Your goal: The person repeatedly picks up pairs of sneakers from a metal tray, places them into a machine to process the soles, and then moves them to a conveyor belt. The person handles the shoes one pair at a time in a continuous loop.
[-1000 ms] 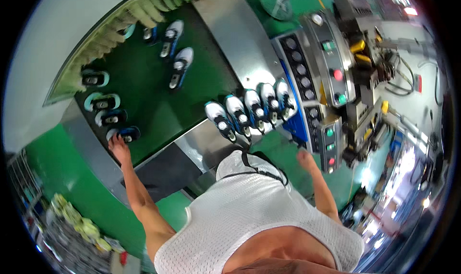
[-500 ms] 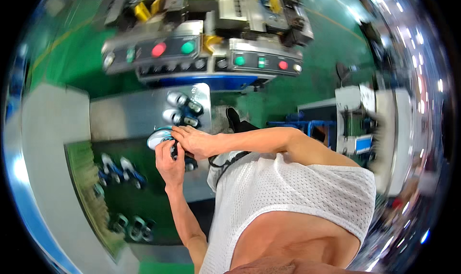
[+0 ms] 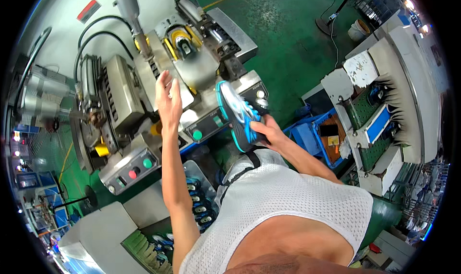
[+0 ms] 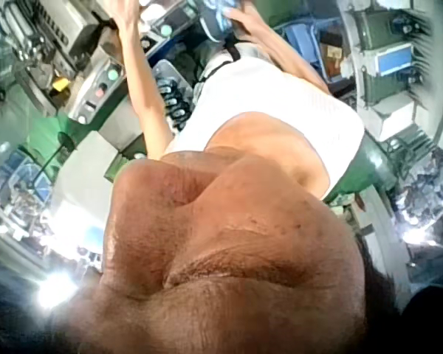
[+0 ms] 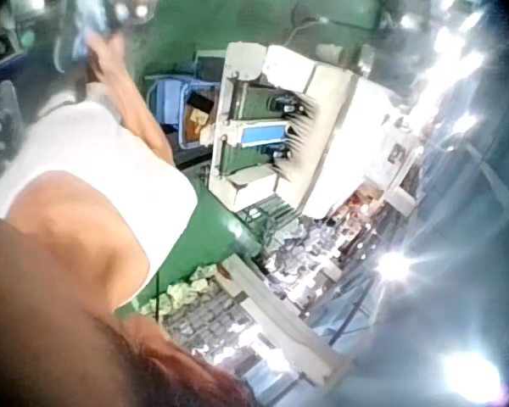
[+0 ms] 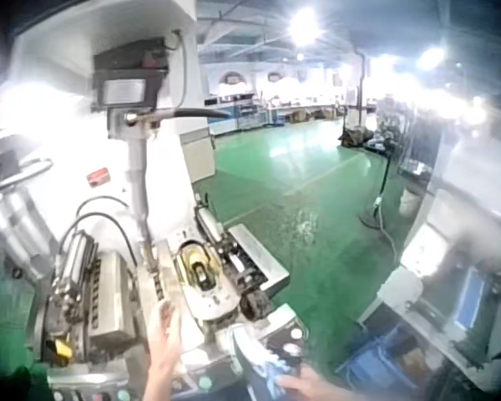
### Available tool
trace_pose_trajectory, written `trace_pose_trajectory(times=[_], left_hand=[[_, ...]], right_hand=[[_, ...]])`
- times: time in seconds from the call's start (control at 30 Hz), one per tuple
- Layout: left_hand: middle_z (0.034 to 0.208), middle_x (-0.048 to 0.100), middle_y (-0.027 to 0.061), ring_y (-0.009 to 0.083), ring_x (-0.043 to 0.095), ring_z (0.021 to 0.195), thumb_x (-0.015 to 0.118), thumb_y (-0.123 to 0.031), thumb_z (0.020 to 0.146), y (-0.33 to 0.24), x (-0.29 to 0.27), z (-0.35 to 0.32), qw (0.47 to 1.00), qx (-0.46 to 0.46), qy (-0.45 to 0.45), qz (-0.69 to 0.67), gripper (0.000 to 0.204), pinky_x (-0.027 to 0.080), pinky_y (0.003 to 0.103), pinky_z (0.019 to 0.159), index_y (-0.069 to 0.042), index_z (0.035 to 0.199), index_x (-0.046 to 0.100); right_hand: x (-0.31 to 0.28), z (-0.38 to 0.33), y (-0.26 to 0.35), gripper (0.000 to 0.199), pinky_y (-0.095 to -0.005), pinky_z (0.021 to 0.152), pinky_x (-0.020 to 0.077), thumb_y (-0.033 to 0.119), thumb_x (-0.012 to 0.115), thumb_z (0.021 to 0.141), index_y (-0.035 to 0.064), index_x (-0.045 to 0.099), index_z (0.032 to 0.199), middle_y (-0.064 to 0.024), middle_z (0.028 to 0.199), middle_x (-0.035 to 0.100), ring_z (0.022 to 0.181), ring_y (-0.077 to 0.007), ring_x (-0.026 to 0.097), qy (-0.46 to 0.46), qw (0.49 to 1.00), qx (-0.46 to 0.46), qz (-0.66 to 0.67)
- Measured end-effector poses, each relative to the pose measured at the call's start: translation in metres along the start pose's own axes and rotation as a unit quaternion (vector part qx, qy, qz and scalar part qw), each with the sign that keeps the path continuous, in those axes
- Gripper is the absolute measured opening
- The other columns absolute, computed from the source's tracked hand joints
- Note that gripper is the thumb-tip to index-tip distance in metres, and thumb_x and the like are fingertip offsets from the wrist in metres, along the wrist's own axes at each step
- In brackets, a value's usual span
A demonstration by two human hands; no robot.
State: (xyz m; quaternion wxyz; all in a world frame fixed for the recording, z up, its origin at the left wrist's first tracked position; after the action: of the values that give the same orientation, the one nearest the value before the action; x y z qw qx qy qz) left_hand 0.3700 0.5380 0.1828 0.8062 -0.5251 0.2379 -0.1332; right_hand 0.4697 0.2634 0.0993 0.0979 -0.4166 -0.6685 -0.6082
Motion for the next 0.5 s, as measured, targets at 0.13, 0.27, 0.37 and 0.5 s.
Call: trace_pose_trajectory(times=[0.13,0.27,0.37,0.5], left_hand=[[0.130,0.053,0.0293,0.0336,0.055,0.121,0.064,-0.036,0.090,0.123,0.062,0.121,0.988,-0.093,-0.009,0.126,0.068,0.044,0.039,0.100,0.009,0.134,0.040],[0.121,0.052,0.0382,0.0486,0.052,0.116,0.070,-0.033,0.082,0.205,0.105,0.193,0.943,-0.161,-0.027,0.290,0.069,0.041,0.046,0.100,0.016,0.122,0.043],[0.118,0.052,0.0374,0.0498,0.053,0.114,0.074,-0.021,0.078,0.251,0.125,0.201,0.934,-0.131,0.003,0.333,0.071,0.043,0.049,0.097,0.012,0.120,0.028],[0.086,0.063,0.0219,0.0319,0.066,0.086,0.074,-0.015,0.074,0.276,0.079,0.216,0.954,-0.202,-0.004,0.221,0.041,0.051,0.041,0.077,0.011,0.093,0.049]], right_hand=[[-0.034,-0.011,0.036,0.053,-0.0311,0.078,0.0552,0.023,0.068,0.088,-0.0048,0.048,0.127,-0.0107,0.109,0.064,0.092,-0.0147,0.066,-0.127,0.990,-0.023,0.057],[-0.066,-0.032,0.043,0.047,-0.0297,0.080,0.0529,0.025,0.068,0.088,-0.0024,0.053,0.124,-0.0094,0.110,0.065,0.094,-0.0143,0.064,-0.239,0.970,0.033,0.008],[-0.064,-0.016,0.050,0.050,-0.0314,0.089,0.0489,0.019,0.068,0.088,0.0010,0.048,0.130,-0.0095,0.121,0.059,0.106,-0.0140,0.059,-0.210,0.974,-0.048,0.065],[-0.049,0.019,0.059,0.053,-0.0287,0.082,0.0507,0.017,0.068,0.088,0.0005,0.047,0.134,-0.0064,0.114,0.061,0.096,-0.0110,0.060,-0.184,0.983,-0.023,0.000]])
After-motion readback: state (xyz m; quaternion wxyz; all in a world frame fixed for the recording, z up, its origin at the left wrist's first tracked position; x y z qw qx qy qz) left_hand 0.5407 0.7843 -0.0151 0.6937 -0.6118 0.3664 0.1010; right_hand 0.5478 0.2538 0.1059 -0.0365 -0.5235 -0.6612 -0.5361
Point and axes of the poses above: each hand's wrist, its own z-axis towards the middle knuckle, its own x-axis out of the palm, y = z × x, the point moved 6 cm from there along z, towards the middle knuckle
